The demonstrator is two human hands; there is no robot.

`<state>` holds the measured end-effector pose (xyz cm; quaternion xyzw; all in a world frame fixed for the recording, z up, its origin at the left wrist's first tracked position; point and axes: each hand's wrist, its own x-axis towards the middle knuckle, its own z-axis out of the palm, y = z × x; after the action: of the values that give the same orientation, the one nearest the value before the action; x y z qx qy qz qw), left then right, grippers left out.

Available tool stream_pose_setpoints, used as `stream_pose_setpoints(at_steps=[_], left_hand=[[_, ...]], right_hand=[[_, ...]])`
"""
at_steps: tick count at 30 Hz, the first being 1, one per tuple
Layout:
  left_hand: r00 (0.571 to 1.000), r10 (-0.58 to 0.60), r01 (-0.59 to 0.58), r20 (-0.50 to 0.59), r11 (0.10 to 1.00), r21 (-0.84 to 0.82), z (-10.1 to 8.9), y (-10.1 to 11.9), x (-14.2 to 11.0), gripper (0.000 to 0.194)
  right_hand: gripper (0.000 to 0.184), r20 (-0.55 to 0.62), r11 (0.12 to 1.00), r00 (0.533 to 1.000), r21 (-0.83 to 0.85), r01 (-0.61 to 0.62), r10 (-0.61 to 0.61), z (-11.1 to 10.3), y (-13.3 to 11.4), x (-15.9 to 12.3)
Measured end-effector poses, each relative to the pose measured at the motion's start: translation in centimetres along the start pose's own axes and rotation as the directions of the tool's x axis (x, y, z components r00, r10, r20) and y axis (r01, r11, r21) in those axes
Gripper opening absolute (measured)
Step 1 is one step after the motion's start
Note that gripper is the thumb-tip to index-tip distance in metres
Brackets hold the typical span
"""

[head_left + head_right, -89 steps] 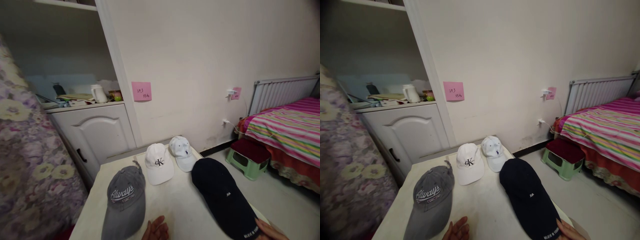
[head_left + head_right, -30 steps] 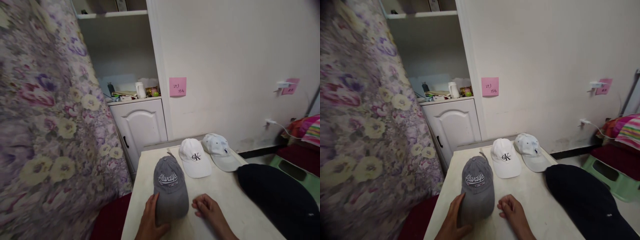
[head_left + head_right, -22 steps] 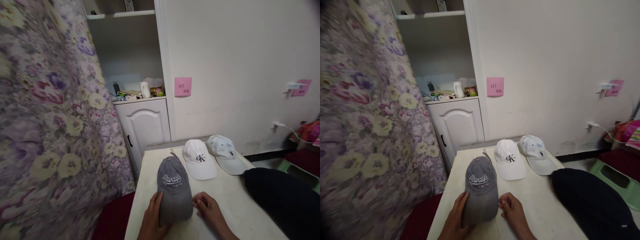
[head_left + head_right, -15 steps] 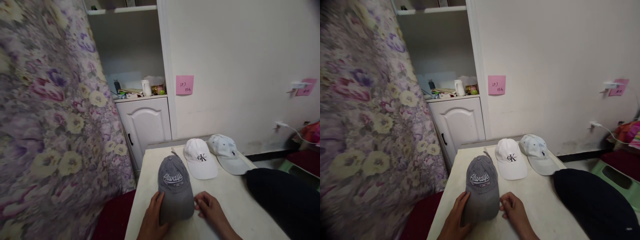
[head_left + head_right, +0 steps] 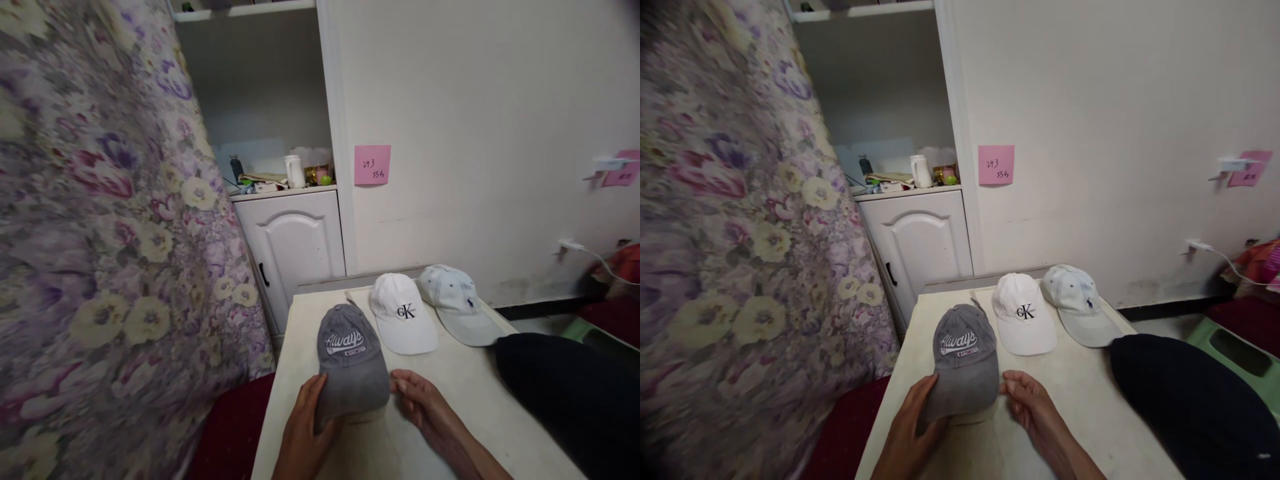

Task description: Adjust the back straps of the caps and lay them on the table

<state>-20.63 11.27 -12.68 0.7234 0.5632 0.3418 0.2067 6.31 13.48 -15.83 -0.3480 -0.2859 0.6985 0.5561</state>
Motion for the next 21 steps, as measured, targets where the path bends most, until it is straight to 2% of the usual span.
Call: stream_pose_setpoints(at_steps=[5, 7, 10, 13, 16, 18, 21], left_hand=[[0.997, 0.001, -0.007, -0.080, 0.997, -0.078, -0.9, 0.5, 1.1, 0.047], [0.995, -0.023, 0.011, -0.094, 0.992, -0.128, -1.2, 1.0, 1.2, 0.046], [0.985, -0.132, 0.091, -0.115, 0.947, -0.307, -1.5, 1.5, 1.2, 0.044], [0.958, -0.254, 0.162, -0.136, 0.865, -0.475, -1.4, 1.1, 1.3, 0.045], [0.918, -0.369, 0.220, -0.142, 0.776, -0.591, -0.9, -0.1, 1.6, 0.057], [0.889, -0.447, 0.257, -0.103, 0.671, -0.696, -0.7, -1.0, 1.9, 0.065], [0.861, -0.507, 0.242, -0.046, 0.487, -0.839, -0.8, -1.8, 2.3, 0.062]], right_hand=[[0.045, 0.136, 0.982, 0.986, 0.150, -0.118, 0.098, 2.2, -1.3, -0.3], [0.038, 0.165, 0.975, 0.982, 0.188, -0.123, 0.092, 3.0, -1.6, 0.3], [0.021, 0.183, 0.968, 0.980, 0.222, -0.116, 0.075, 3.9, -1.9, 2.0], [0.010, 0.204, 0.971, 0.976, 0.207, -0.121, 0.079, 5.2, -2.3, 3.9], [0.005, 0.264, 0.980, 0.961, 0.151, -0.127, 0.084, 7.0, -2.7, 5.3], [0.006, 0.313, 0.988, 0.947, 0.103, -0.117, 0.080, 8.3, -2.9, 5.9], [0.005, 0.377, 0.995, 0.923, 0.025, -0.092, 0.076, 9.9, -3.1, 6.3]])
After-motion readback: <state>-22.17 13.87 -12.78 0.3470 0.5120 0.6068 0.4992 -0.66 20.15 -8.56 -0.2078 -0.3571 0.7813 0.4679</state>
